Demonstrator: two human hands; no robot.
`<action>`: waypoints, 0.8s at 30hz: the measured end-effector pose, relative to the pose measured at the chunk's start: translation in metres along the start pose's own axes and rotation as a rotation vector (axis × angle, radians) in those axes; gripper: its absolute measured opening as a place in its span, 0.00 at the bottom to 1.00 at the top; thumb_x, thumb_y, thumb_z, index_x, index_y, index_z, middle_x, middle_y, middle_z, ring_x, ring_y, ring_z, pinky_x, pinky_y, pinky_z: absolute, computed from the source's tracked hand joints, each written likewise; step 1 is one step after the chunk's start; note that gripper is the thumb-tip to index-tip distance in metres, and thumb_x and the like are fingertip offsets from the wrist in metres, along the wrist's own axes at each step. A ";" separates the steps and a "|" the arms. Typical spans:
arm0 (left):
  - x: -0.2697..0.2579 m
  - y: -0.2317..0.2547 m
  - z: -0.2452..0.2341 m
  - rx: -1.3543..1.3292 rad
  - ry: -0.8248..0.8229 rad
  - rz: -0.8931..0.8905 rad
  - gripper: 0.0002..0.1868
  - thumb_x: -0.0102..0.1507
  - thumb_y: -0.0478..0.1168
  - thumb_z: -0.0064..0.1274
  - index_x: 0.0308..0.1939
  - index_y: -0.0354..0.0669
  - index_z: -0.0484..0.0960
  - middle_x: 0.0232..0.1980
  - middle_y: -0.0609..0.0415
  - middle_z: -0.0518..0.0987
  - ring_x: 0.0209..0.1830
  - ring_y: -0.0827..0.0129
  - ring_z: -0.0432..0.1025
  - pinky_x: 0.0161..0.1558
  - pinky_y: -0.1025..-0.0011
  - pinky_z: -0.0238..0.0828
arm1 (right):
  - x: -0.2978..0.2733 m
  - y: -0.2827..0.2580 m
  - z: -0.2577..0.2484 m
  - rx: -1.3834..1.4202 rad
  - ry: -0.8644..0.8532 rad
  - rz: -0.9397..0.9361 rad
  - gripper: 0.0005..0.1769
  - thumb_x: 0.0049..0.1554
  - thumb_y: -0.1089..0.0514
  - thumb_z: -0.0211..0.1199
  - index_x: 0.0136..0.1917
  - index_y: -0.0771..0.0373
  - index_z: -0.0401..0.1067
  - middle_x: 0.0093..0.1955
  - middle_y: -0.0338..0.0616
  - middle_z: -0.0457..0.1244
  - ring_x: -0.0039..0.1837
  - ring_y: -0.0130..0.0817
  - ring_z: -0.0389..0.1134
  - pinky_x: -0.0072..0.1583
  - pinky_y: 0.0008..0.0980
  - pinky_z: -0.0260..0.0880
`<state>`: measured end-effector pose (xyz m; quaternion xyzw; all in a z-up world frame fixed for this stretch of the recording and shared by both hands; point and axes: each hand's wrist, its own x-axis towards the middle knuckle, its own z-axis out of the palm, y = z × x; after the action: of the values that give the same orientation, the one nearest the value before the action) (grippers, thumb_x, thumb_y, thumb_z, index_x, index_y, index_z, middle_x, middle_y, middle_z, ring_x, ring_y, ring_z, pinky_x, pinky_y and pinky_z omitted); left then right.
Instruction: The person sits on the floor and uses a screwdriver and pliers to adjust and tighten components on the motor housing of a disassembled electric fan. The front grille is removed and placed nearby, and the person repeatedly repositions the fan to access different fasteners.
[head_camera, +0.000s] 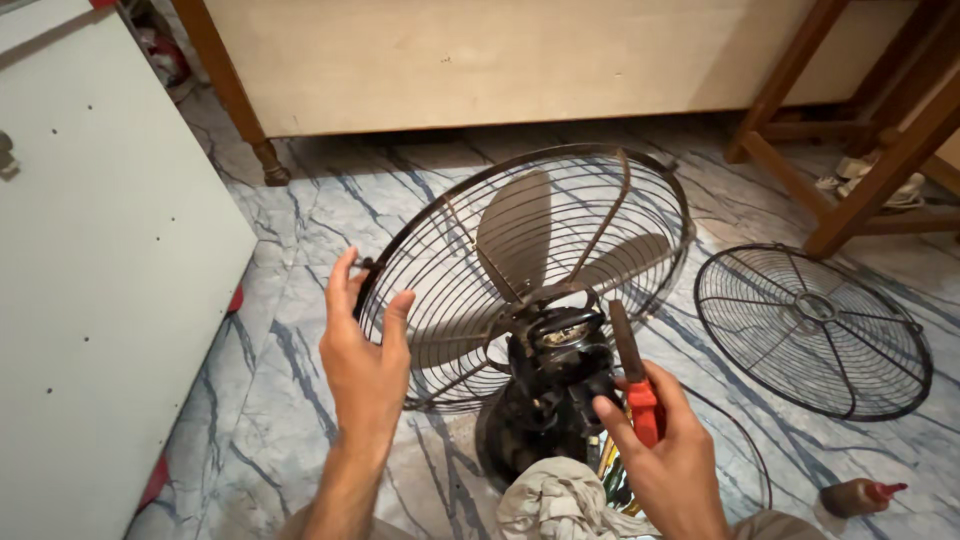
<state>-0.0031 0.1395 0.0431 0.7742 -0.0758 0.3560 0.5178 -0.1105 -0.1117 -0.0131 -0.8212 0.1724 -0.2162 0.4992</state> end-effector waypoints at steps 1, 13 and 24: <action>-0.005 0.001 -0.002 0.005 0.029 -0.015 0.35 0.65 0.38 0.62 0.74 0.39 0.65 0.60 0.35 0.82 0.62 0.53 0.77 0.62 0.64 0.71 | 0.000 -0.003 0.003 -0.016 0.010 -0.029 0.31 0.49 0.55 0.74 0.64 0.62 0.71 0.49 0.41 0.71 0.48 0.27 0.70 0.52 0.29 0.70; -0.112 -0.017 -0.038 -0.239 0.150 -0.272 0.40 0.55 0.29 0.64 0.69 0.32 0.62 0.48 0.42 0.86 0.50 0.65 0.83 0.55 0.72 0.78 | 0.036 -0.002 0.006 -0.009 0.027 -0.201 0.30 0.50 0.58 0.73 0.65 0.63 0.70 0.48 0.41 0.71 0.48 0.27 0.70 0.52 0.30 0.71; -0.178 -0.032 0.003 -0.147 -0.322 -0.012 0.33 0.61 0.43 0.53 0.67 0.34 0.65 0.55 0.43 0.83 0.57 0.60 0.77 0.62 0.66 0.70 | 0.061 0.005 -0.005 0.003 0.020 -0.171 0.32 0.50 0.56 0.74 0.66 0.64 0.71 0.52 0.43 0.70 0.51 0.29 0.70 0.54 0.30 0.70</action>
<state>-0.1169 0.1065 -0.0937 0.7816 -0.1790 0.2181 0.5563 -0.0612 -0.1483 -0.0047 -0.8301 0.1063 -0.2662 0.4784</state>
